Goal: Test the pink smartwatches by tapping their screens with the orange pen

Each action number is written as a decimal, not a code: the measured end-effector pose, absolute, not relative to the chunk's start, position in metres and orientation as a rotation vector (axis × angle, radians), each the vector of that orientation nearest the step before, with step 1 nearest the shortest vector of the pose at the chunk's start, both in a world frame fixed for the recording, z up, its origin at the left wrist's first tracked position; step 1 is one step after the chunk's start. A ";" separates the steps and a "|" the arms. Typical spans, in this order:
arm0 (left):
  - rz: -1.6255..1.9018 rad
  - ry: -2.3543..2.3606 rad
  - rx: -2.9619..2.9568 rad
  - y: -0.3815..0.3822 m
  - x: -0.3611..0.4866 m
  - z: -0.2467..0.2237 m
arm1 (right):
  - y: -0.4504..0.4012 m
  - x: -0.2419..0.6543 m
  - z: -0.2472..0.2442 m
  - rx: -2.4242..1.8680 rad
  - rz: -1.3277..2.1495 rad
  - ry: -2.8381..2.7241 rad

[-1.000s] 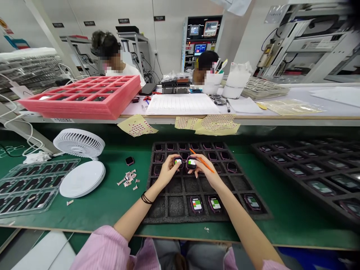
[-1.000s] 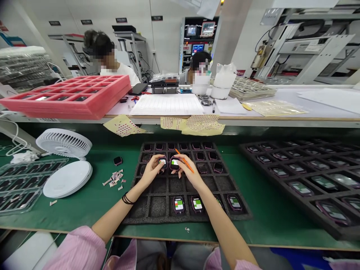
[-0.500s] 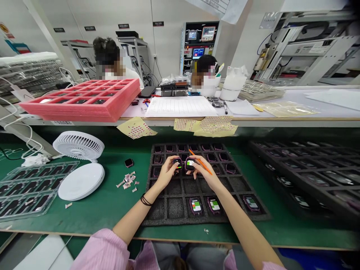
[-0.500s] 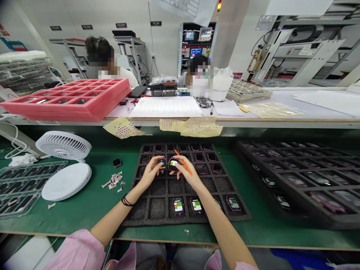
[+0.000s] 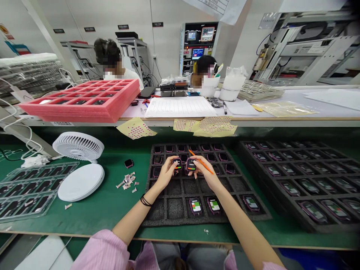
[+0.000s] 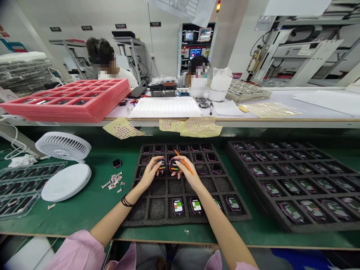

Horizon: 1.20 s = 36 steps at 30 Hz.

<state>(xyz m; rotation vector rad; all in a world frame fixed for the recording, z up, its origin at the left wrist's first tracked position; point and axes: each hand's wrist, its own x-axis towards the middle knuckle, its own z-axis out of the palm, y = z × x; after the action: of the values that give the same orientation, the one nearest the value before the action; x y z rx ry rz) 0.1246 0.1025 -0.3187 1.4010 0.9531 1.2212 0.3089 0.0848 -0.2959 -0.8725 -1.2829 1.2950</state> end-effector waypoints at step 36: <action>1.204 0.888 1.387 0.104 0.126 -0.322 | 0.088 0.309 -0.306 -0.775 1.294 -1.329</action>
<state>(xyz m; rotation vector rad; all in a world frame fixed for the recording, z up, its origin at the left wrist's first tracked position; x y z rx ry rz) 0.1259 0.1038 -0.3220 1.3873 0.8882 1.2044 0.3090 0.0880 -0.3056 -0.7751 -1.3291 1.2935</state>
